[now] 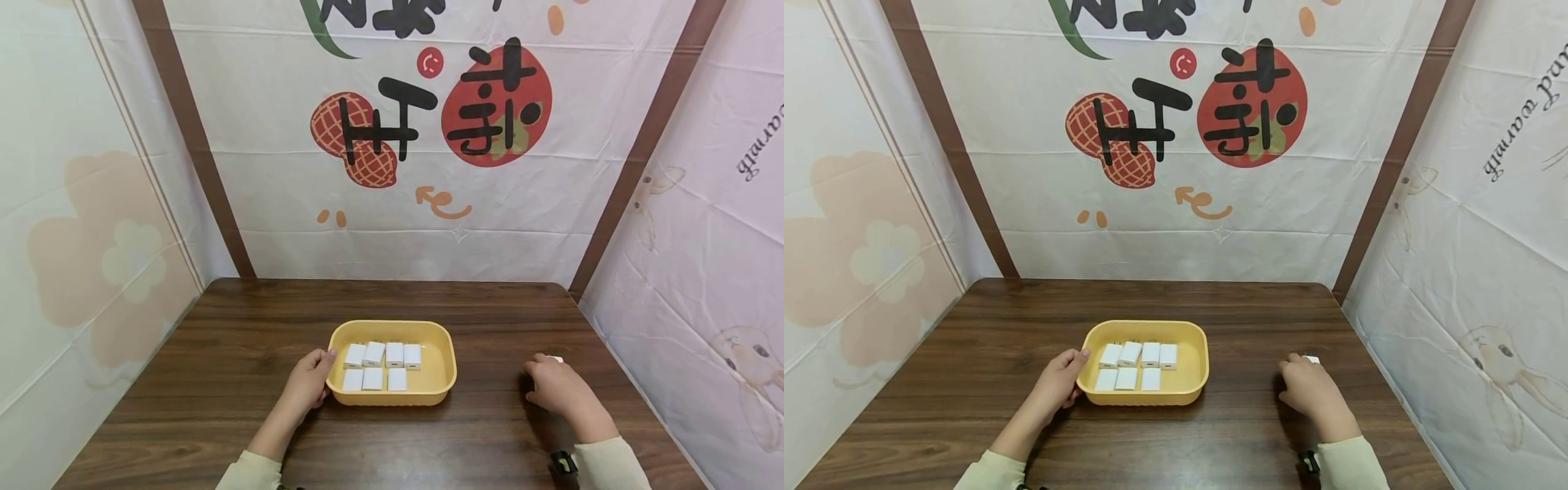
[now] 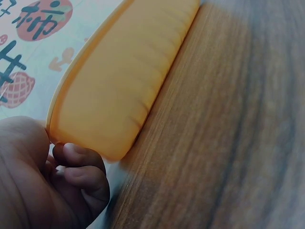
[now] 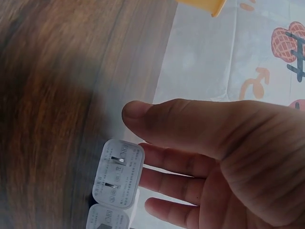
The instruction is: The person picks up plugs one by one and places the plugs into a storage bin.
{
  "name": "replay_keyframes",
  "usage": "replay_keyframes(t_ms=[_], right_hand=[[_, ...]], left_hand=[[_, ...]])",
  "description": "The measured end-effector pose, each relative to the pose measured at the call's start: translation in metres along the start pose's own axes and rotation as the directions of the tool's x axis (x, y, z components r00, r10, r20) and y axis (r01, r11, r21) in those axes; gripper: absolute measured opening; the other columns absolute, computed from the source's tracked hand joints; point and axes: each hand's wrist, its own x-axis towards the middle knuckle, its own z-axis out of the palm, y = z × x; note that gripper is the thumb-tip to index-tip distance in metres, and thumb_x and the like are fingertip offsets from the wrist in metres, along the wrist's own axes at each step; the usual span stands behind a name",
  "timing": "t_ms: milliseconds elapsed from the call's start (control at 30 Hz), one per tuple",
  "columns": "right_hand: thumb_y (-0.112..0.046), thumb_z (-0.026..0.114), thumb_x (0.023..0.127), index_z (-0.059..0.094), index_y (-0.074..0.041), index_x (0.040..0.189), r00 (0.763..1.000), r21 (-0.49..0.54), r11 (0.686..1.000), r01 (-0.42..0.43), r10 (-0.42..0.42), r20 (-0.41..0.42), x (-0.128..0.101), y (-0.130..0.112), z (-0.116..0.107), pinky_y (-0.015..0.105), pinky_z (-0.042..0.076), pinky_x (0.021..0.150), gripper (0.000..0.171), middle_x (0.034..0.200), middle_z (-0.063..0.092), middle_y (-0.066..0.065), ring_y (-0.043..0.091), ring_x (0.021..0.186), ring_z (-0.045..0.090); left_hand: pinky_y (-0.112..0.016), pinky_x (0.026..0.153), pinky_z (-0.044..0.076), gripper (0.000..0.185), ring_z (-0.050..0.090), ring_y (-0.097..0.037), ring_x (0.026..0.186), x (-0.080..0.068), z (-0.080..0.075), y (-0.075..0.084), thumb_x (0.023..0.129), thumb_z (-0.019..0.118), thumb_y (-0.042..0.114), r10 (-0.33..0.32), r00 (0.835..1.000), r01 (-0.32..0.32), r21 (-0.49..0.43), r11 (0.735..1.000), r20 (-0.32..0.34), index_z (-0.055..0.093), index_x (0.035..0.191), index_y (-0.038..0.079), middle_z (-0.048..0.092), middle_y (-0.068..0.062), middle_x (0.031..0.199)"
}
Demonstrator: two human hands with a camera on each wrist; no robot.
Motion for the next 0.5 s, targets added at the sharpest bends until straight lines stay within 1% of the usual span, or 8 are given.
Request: replay_keyframes(t_ms=[267,500], right_hand=[[-0.014,0.089,0.073,0.072,-0.001,0.102,0.999,0.014,1.000,-0.026,0.026,0.028,-0.0002,0.0023,0.0028,0.049,0.057,0.077,0.036,0.096,0.064,0.011,0.030,0.086,0.066],[-0.014,0.089,0.075,0.073,-0.001,0.104,0.997,0.015,0.999,-0.047,0.046,0.056,-0.0013,0.0014,0.0037,0.050,0.057,0.079,0.036,0.101,0.067,0.013,0.032,0.091,0.068]], left_hand=[[-0.023,0.041,0.035,0.044,0.043,-0.014,0.047,-0.0006,0.0000,-0.0003,0.108,0.048,0.044,0.002,1.000,-0.002,0.003,1.000,0.002,0.057,0.099,0.002,0.047,-0.004,0.057],[-0.024,0.041,0.035,0.043,0.042,-0.014,0.047,0.0003,-0.0003,-0.0009,0.108,0.048,0.043,-0.003,1.000,0.003,-0.001,1.000,0.006,0.058,0.100,0.002,0.047,-0.004,0.057]])
